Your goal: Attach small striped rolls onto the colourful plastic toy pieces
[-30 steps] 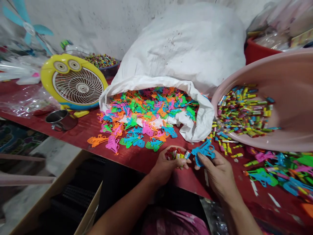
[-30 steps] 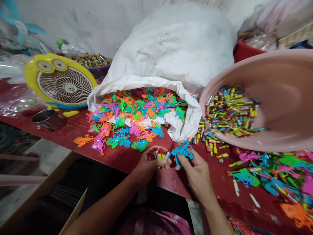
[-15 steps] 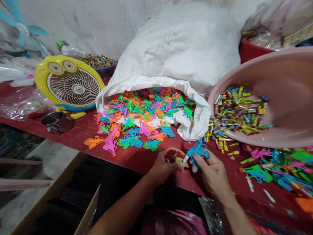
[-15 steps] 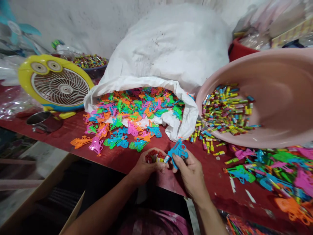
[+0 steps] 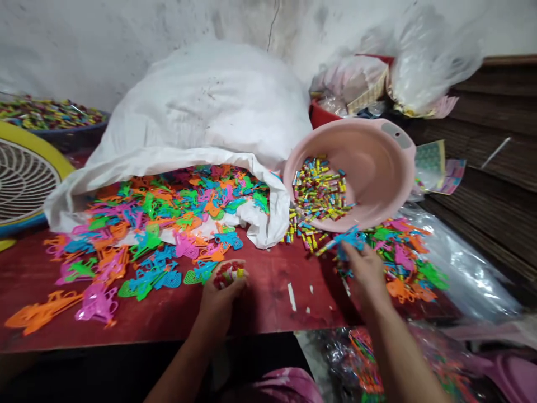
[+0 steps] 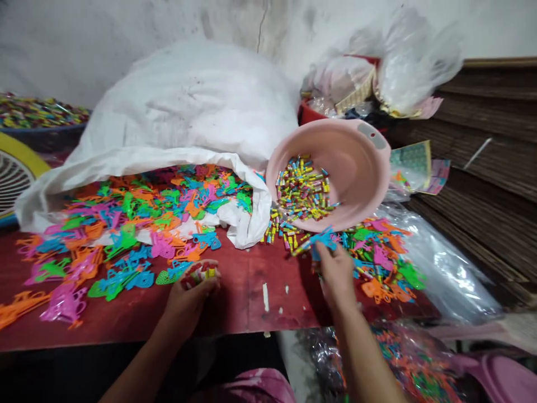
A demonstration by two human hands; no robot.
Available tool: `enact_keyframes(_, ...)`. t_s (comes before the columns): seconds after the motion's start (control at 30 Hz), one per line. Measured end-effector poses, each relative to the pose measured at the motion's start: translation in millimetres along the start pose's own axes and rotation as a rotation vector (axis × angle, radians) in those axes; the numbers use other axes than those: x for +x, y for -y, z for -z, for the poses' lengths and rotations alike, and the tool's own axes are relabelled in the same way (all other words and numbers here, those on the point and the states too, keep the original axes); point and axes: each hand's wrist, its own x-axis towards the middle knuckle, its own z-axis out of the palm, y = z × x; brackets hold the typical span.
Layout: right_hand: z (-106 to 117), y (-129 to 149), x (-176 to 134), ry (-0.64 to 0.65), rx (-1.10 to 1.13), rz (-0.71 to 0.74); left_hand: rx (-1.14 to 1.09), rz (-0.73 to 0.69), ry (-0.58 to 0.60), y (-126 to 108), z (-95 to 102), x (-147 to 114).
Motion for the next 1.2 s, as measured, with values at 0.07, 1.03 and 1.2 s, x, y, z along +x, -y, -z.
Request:
enact_keyframes(0.07,32,-4,31,-0.079,-0.14,0.027,-0.032,-0.001,-0.03,-5,-0.3,0)
enact_keyframes(1.03,-138,53,-70,0.749,0.042,0.389,-0.088,-0.178,-0.251,-26,28.0,-5)
enact_keyframes(1.2,-111,48,-105,0.942,0.397,-0.097,-0.158,-0.17,-0.138,-17,11.0,4)
